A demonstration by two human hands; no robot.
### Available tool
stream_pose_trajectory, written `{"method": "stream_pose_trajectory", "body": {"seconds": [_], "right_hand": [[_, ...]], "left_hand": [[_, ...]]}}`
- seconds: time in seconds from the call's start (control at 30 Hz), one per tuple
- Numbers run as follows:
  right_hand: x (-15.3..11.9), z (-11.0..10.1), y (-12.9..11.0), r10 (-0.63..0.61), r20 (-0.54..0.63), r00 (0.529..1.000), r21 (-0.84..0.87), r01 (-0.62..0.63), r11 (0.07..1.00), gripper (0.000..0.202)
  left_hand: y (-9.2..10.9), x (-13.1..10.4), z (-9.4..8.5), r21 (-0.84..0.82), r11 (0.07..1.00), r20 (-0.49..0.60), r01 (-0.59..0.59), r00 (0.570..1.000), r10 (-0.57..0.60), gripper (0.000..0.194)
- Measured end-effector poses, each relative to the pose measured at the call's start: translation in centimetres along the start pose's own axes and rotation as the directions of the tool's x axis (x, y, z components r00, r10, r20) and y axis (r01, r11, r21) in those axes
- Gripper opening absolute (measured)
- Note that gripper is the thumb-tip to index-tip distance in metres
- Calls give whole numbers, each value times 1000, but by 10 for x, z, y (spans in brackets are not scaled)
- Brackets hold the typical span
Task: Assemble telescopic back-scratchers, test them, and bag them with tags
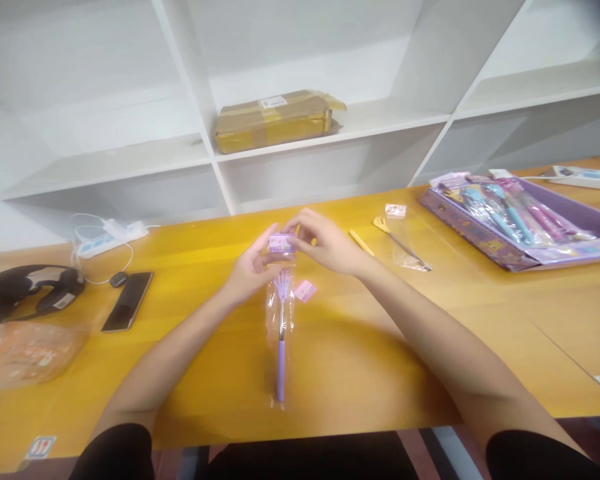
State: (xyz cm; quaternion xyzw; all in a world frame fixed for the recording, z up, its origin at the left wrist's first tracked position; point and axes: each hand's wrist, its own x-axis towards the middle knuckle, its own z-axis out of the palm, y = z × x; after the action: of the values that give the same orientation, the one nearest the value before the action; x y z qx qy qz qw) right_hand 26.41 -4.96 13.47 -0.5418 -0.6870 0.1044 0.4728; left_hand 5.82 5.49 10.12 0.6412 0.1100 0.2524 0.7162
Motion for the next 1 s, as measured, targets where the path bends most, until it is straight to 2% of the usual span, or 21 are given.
{"method": "stream_pose_trajectory", "body": {"seconds": [0.13, 0.27, 0.47, 0.53, 0.67, 0.77, 0.87, 0.93, 1.0], "right_hand": [[-2, 6, 9, -41, 21, 999, -98, 43, 994, 17], [-5, 9, 14, -81, 97, 992, -211, 100, 972, 18], [-5, 8, 14, -119, 120, 986, -205, 141, 969, 18], [-3, 9, 15, -87, 77, 993, -135, 97, 986, 18], [1, 13, 21, 62, -14, 998, 38, -61, 997, 36], [3, 16, 26, 101, -27, 995, 52, -99, 994, 25], [3, 16, 29, 80, -74, 994, 21, -78, 997, 16], [3, 14, 29, 44, -88, 995, -3, -45, 999, 16], [2, 13, 28, -1, -64, 998, -17, 0, 1000, 15]], "left_hand": [[-8, 6, -3, -140, 989, -34, 55, 998, -60, 91], [-9, 9, -5, -256, 961, -52, 105, 991, -123, 84], [-7, 9, -4, -272, 958, -59, 95, 992, -115, 78], [-6, 9, -4, -256, 961, -55, 103, 991, -120, 81], [-6, 8, -1, -239, 966, -20, 99, 994, -107, 83], [-7, 8, 3, -216, 972, -14, 88, 996, -93, 93], [-15, 8, 5, -187, 980, -51, 73, 995, -83, 106], [-23, 9, 5, -179, 978, -78, 107, 989, -122, 97], [-31, 11, 2, -181, 970, -106, 161, 978, -182, 71]]}}
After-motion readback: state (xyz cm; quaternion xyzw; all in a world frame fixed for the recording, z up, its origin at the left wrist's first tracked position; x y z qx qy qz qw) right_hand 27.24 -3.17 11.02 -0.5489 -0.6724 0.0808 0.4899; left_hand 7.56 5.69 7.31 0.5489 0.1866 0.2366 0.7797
